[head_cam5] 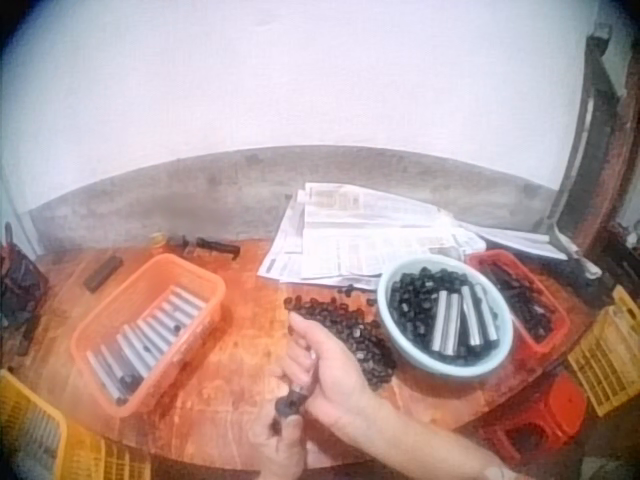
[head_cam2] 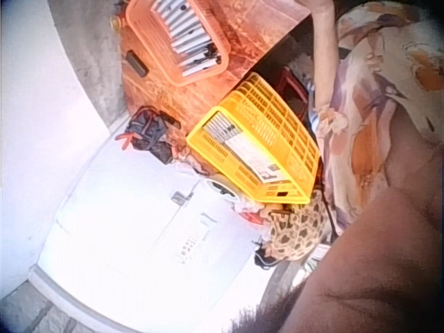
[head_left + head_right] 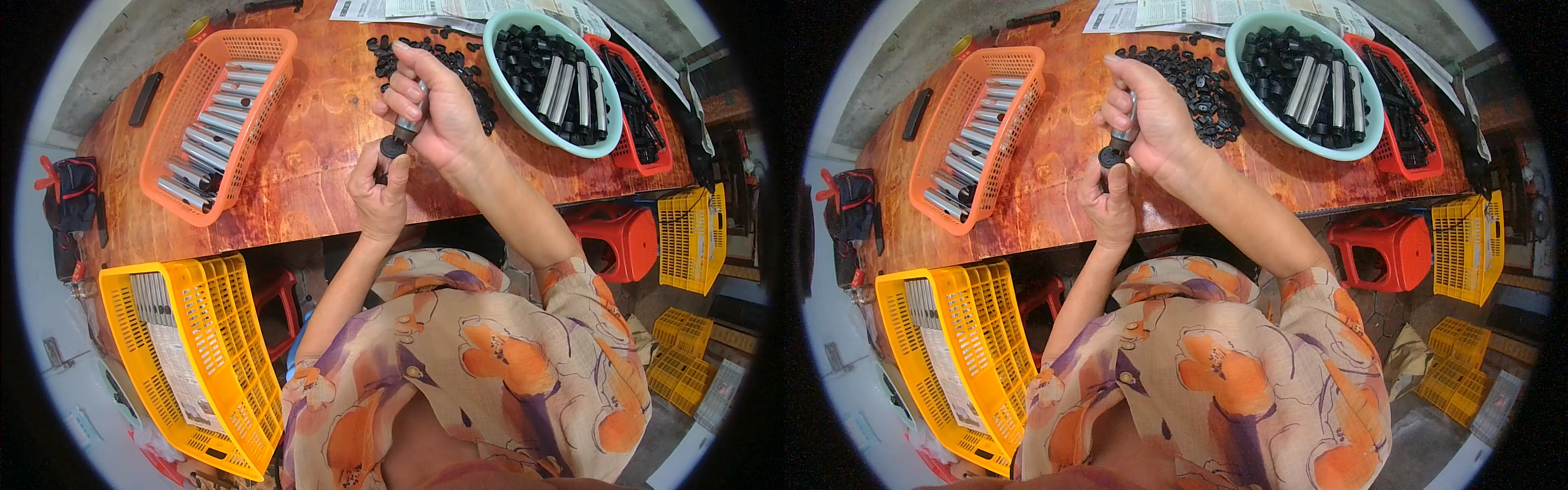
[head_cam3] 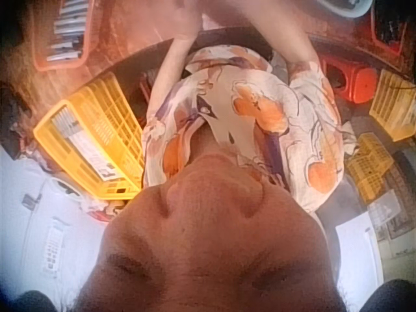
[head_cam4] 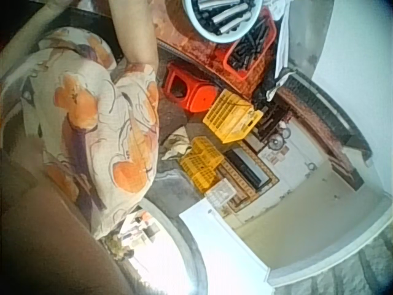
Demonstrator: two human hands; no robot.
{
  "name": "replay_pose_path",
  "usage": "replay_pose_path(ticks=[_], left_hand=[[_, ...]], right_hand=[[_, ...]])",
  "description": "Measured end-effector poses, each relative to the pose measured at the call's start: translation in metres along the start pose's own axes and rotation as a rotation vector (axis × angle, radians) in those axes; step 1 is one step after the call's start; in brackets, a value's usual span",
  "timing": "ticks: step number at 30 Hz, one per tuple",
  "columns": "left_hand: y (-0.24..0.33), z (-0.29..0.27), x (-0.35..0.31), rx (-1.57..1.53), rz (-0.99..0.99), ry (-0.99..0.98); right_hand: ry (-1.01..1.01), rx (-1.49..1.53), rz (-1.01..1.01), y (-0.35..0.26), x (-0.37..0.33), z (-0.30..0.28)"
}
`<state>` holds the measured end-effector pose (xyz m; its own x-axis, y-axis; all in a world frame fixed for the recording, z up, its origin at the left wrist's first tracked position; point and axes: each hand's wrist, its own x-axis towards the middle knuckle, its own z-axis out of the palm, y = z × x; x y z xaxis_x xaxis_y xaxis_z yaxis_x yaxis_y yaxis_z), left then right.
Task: The person repeatedly picks up silver cylindrical marker bodies and black caps, then screws the caps onto the bodies. Completed markers are placed into a yellow basket. The person continues this assembly cycle throughout the clip.
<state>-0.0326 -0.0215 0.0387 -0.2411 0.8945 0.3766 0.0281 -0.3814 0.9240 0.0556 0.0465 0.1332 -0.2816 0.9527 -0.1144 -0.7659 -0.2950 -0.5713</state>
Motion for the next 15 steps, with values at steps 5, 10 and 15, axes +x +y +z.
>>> replay_pose_path(ticks=[5, 10, 15], left_hand=[[0.004, 0.002, 0.001, 0.047, 0.038, 0.026], [0.002, 0.007, 0.0, 0.051, 0.049, 0.073], [-0.005, 0.005, -0.007, 0.083, 0.044, 0.062]], right_hand=[[0.058, -0.161, -0.114, 0.001, -0.005, 0.011], [0.05, -0.273, -0.226, 0.006, -0.014, 0.019], [0.033, -0.322, -0.287, 0.011, -0.019, 0.024]])
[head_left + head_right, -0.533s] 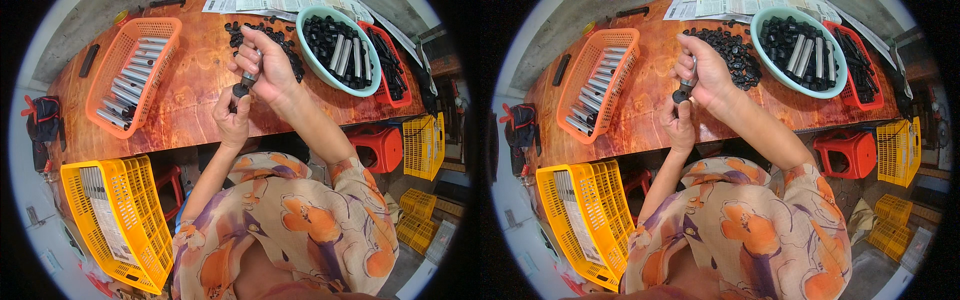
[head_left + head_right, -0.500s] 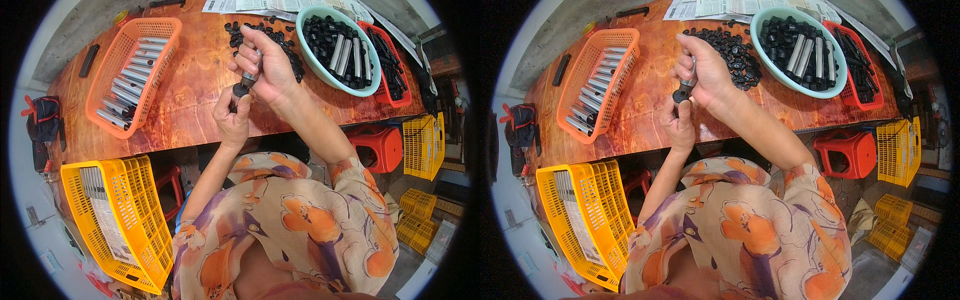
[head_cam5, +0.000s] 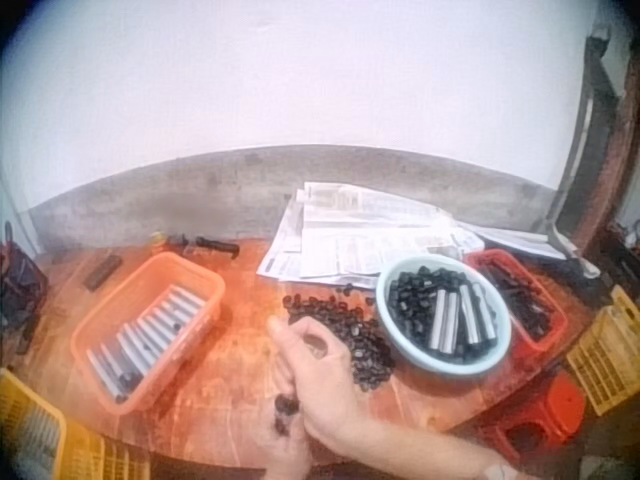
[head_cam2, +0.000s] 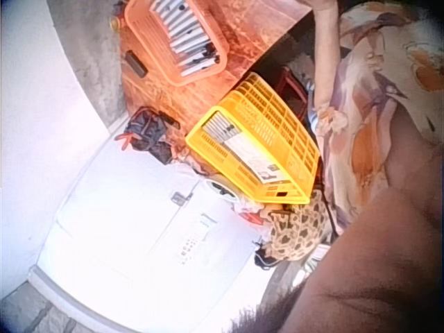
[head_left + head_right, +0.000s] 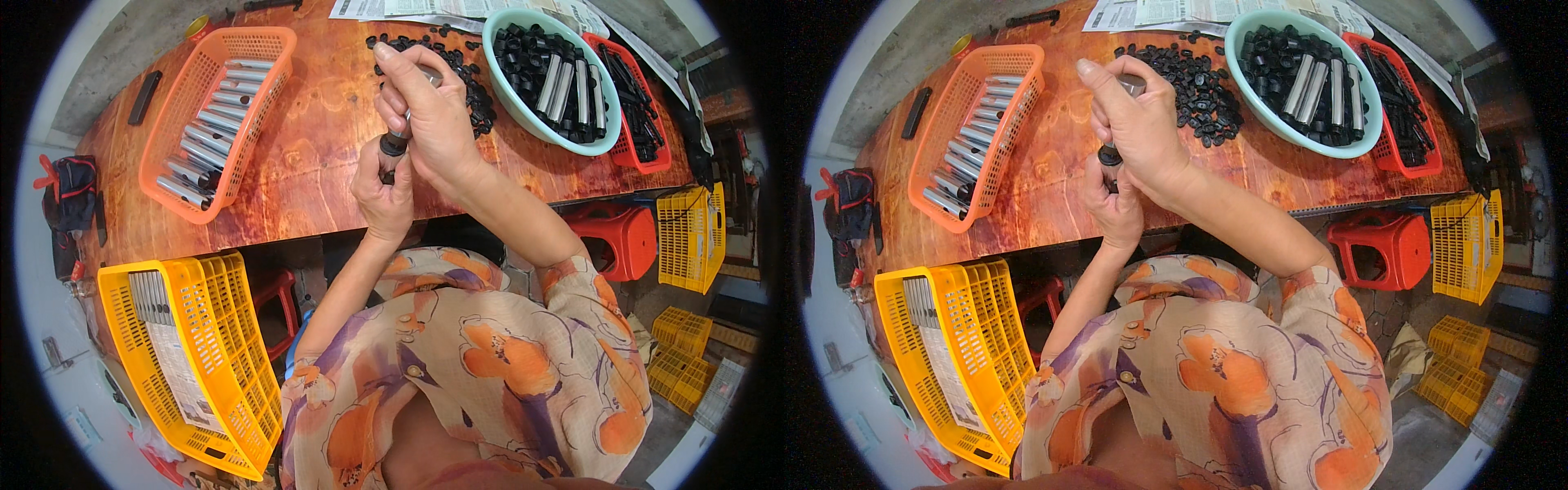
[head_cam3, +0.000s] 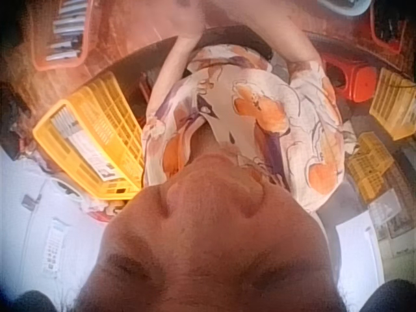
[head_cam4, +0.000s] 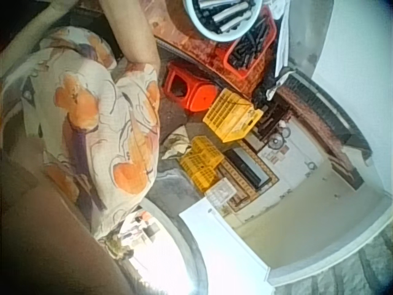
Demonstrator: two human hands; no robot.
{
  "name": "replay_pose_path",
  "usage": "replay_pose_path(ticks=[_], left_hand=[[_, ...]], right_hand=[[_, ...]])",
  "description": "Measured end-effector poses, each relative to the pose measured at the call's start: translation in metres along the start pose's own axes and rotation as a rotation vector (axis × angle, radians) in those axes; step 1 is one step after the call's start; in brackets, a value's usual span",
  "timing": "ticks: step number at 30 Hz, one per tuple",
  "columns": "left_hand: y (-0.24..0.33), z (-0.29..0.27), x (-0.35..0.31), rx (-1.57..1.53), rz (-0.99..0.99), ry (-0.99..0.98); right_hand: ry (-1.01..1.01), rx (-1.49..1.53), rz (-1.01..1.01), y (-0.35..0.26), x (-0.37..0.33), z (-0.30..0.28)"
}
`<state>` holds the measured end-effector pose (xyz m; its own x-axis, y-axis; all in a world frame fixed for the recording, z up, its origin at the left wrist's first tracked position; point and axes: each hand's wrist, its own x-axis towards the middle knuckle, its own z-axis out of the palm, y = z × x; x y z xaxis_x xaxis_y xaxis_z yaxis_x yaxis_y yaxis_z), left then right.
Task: The person repeatedly picks up silver cylindrical marker bodies and black caps, then screws the caps onto the bodies. Completed markers are placed into a yellow basket. The person continues this assembly cycle throughout the clip.
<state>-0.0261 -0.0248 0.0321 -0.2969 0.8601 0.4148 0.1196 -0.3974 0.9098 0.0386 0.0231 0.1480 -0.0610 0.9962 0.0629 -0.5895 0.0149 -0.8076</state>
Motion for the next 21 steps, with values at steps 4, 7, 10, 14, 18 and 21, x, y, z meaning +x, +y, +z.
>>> replay_pose_path(ticks=[4, 7, 10, 14, 18, 21], left_hand=[[-0.001, 0.003, -0.002, 0.009, 0.003, 0.01], [0.004, 0.002, -0.002, 0.007, 0.007, -0.005], [0.008, -0.001, 0.0, 0.005, 0.005, -0.026], [0.0, -0.001, 0.002, -0.144, -0.016, -0.066], [-0.002, -0.009, 0.007, -0.128, -0.081, -0.177], [-0.01, -0.021, 0.008, -0.306, -0.29, -0.427]], right_hand=[[-0.023, -0.148, -0.125, 0.003, -0.006, 0.0], [-0.05, -0.213, -0.201, 0.006, -0.008, 0.0], [-0.119, -0.18, -0.228, 0.01, -0.005, -0.004], [-0.2, -0.16, -0.199, 0.01, -0.003, -0.004], [-0.338, -0.107, -0.113, 0.009, 0.001, -0.008], [-0.507, -0.115, 0.052, 0.003, 0.004, -0.012]])
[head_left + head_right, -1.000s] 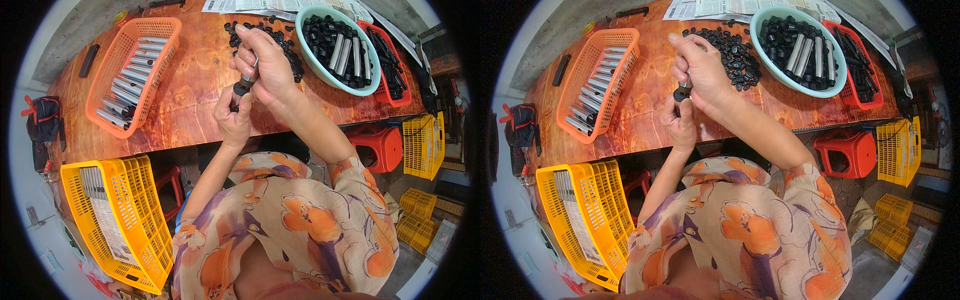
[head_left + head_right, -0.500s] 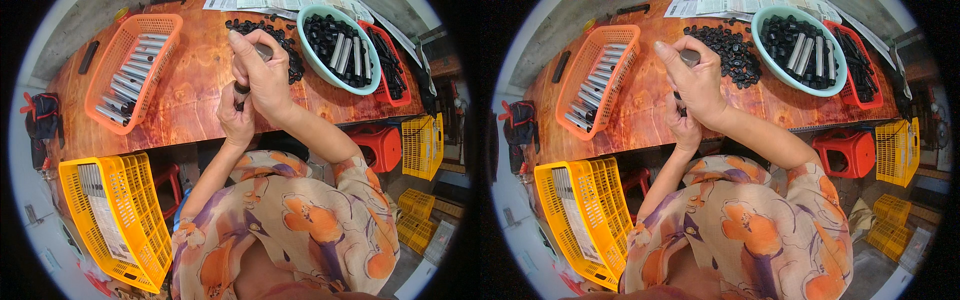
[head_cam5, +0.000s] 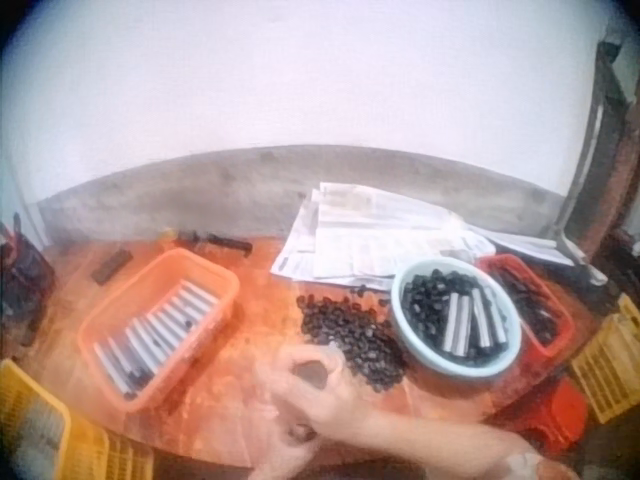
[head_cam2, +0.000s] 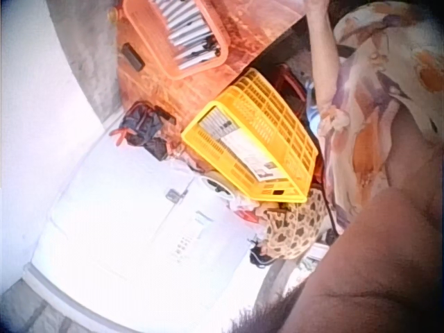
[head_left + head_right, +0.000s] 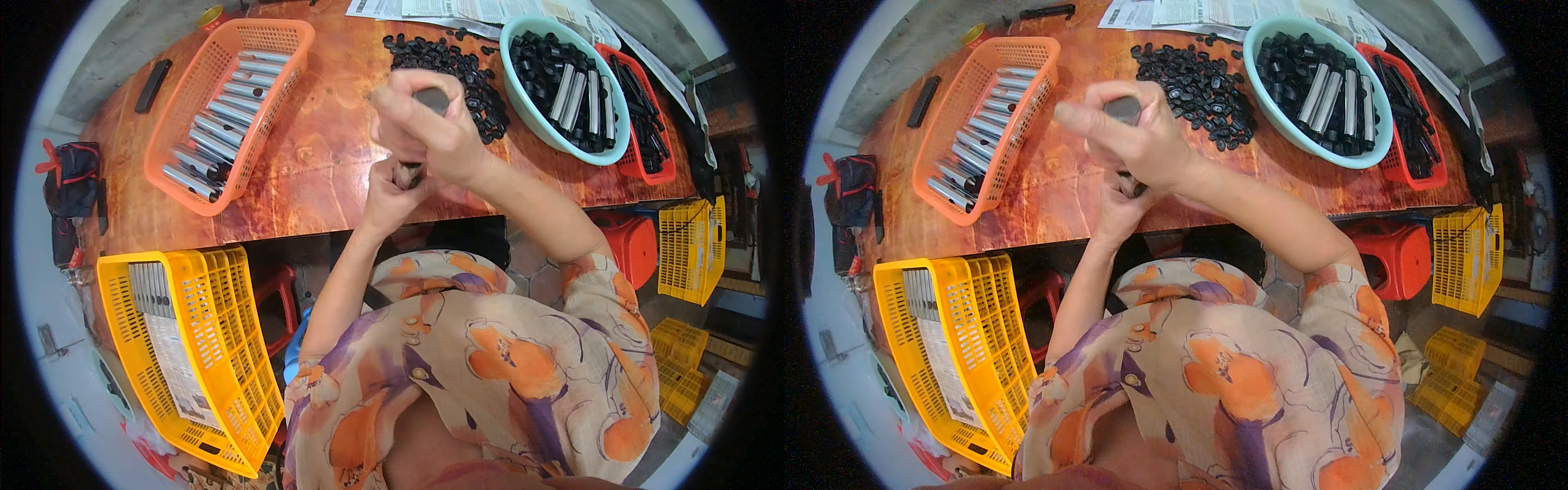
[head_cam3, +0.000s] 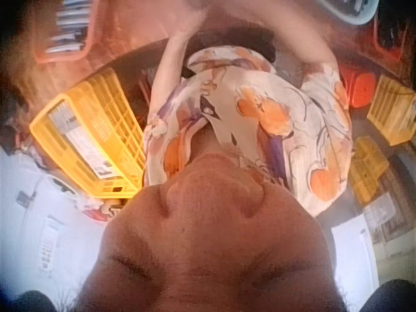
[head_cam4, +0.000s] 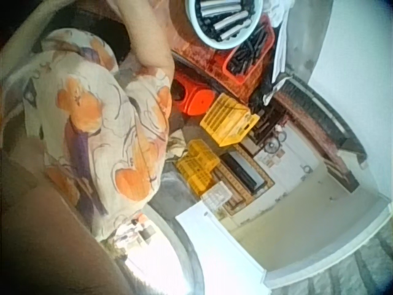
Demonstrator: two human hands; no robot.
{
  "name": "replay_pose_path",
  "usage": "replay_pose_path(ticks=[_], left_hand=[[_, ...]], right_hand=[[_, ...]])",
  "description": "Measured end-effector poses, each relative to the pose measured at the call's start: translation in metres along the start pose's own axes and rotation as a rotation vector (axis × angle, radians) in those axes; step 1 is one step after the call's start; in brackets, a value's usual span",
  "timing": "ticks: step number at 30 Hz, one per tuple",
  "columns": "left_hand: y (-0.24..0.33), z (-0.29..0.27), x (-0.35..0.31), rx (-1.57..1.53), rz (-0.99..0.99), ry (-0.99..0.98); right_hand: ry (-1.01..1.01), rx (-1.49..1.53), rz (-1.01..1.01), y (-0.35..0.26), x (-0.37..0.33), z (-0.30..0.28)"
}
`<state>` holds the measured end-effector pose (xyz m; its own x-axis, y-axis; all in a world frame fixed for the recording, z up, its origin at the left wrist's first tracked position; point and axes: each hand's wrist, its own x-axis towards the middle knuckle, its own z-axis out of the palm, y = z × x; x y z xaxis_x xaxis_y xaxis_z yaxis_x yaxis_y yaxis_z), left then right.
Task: The person repeatedly picks up silver cylindrical marker bodies and black caps, then screws the caps onto the bodies. Completed markers are placed into a yellow basket. The person continues this assembly cycle throughout the clip.
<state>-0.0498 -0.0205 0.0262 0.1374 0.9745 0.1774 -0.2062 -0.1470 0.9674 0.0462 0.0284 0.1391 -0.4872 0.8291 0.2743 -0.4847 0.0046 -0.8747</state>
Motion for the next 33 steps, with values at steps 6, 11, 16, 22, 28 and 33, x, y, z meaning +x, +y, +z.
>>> replay_pose_path(ticks=[6, 11, 16, 22, 28, 33], left_hand=[[-0.003, -0.006, 0.0, -0.001, 0.001, -0.196], [-0.002, 0.024, -0.008, 0.308, 0.21, 0.254], [-0.009, 0.016, -0.005, 0.298, 0.309, 0.19], [0.023, 0.0, 0.007, -0.054, -0.039, -0.179], [-0.002, 0.013, -0.004, 0.206, 0.004, 0.147], [0.011, 0.007, -0.002, 0.205, -0.01, 0.04]], right_hand=[[-0.34, -0.136, 0.0, -0.008, -0.003, -0.011], [-0.177, -0.212, -0.029, -0.006, -0.016, -0.015], [-0.02, -0.282, -0.16, -0.005, -0.029, 0.001], [-0.058, 0.053, 0.076, -0.008, -0.024, -0.006], [0.119, -0.272, -0.145, 0.001, -0.019, -0.005], [0.074, -0.227, -0.154, 0.005, -0.016, 0.0]])
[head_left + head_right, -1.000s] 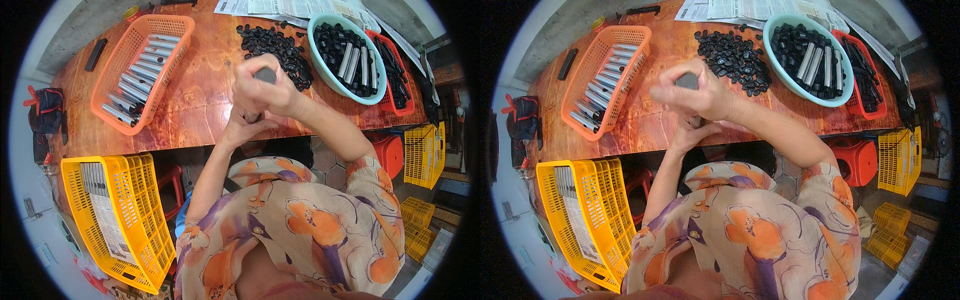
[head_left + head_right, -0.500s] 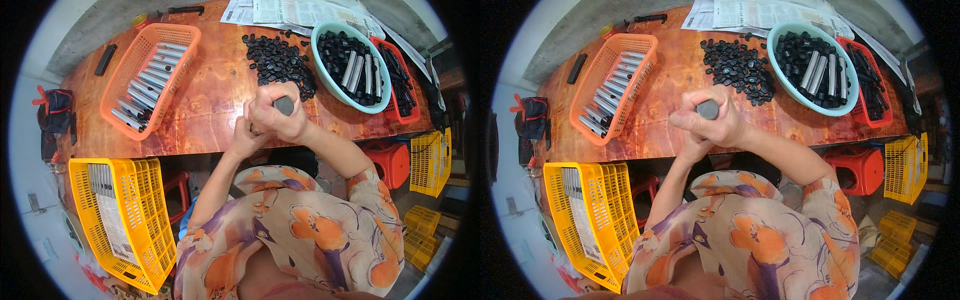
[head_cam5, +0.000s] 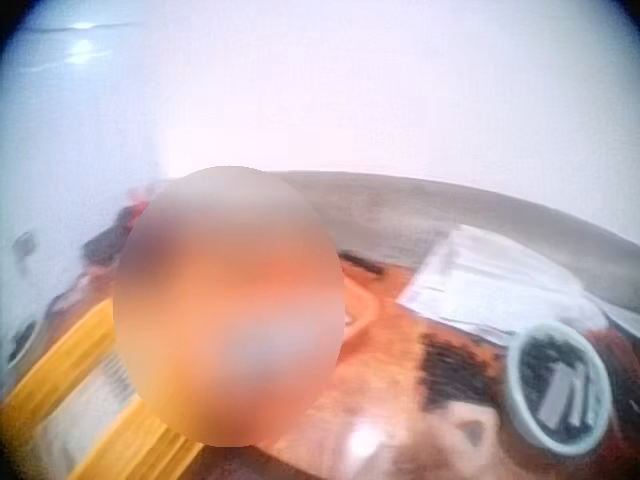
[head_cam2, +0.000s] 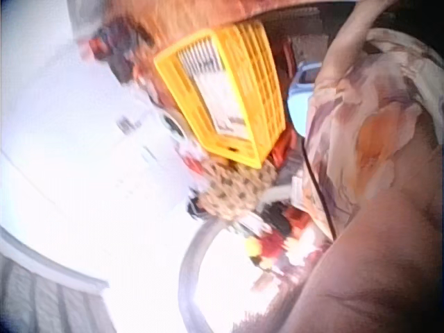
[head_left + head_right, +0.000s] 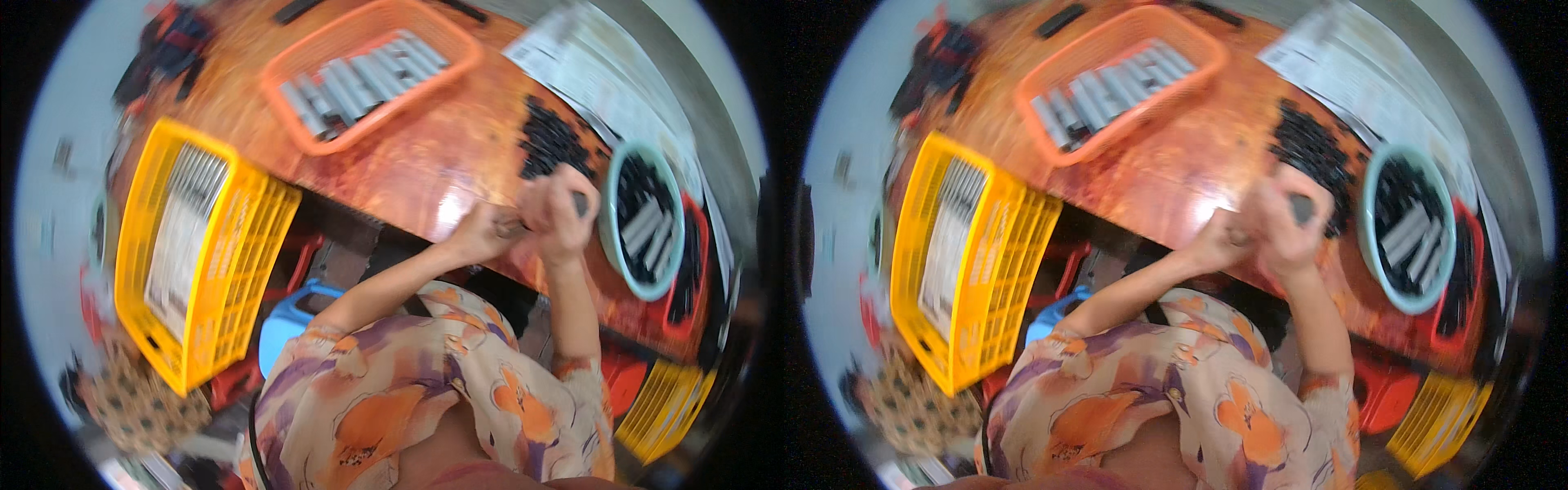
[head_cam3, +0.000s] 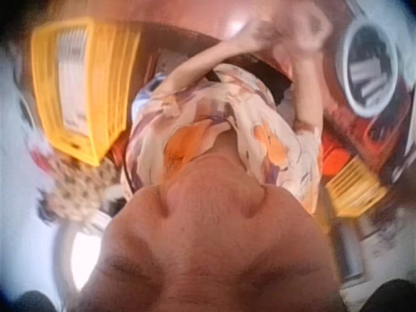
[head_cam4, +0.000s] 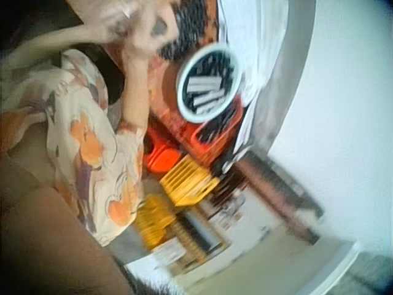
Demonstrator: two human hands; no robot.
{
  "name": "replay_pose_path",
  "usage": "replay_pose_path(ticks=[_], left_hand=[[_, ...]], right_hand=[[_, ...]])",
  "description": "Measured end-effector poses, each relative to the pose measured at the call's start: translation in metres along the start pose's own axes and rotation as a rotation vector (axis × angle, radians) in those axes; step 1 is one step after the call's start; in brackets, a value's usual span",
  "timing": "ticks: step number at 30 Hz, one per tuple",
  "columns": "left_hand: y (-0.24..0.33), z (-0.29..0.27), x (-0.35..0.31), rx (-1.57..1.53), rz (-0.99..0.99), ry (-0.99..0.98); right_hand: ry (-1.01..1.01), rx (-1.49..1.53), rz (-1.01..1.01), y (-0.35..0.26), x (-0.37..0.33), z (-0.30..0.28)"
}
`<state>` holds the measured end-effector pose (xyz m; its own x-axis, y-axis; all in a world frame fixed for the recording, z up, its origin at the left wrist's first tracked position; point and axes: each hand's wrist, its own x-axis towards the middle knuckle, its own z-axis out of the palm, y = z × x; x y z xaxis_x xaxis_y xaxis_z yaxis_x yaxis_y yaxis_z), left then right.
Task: The person repeatedly picks up silver cylindrical marker bodies and black caps, then screws the caps onto the bodies. Completed markers are placed into a yellow basket. The person continues this assembly cycle throughout the clip.
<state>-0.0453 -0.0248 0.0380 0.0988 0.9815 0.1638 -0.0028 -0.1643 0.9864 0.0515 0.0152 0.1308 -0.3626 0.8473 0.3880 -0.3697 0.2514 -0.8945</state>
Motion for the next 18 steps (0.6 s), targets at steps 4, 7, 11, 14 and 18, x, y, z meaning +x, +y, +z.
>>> replay_pose_path(ticks=[4, 7, 11, 14, 18], left_hand=[[-0.008, 0.006, -0.003, -0.153, 0.088, 0.067], [-0.005, 0.008, -0.007, 0.145, 0.12, 0.174], [-0.004, 0.007, -0.006, 0.255, 0.22, 0.247], [0.0, -0.002, -0.012, 0.272, 0.228, 0.202], [0.018, -0.042, -0.032, 0.071, 0.168, 0.105]], right_hand=[[-0.073, 0.087, -0.022, -0.001, -0.001, 0.004], [-0.031, 0.162, -0.027, -0.003, -0.001, 0.009], [-0.045, 0.075, -0.065, -0.006, -0.01, 0.007], [-0.038, 0.019, -0.023, -0.008, -0.007, 0.021], [-0.019, 0.466, 0.071, -0.028, 0.005, 0.041]])
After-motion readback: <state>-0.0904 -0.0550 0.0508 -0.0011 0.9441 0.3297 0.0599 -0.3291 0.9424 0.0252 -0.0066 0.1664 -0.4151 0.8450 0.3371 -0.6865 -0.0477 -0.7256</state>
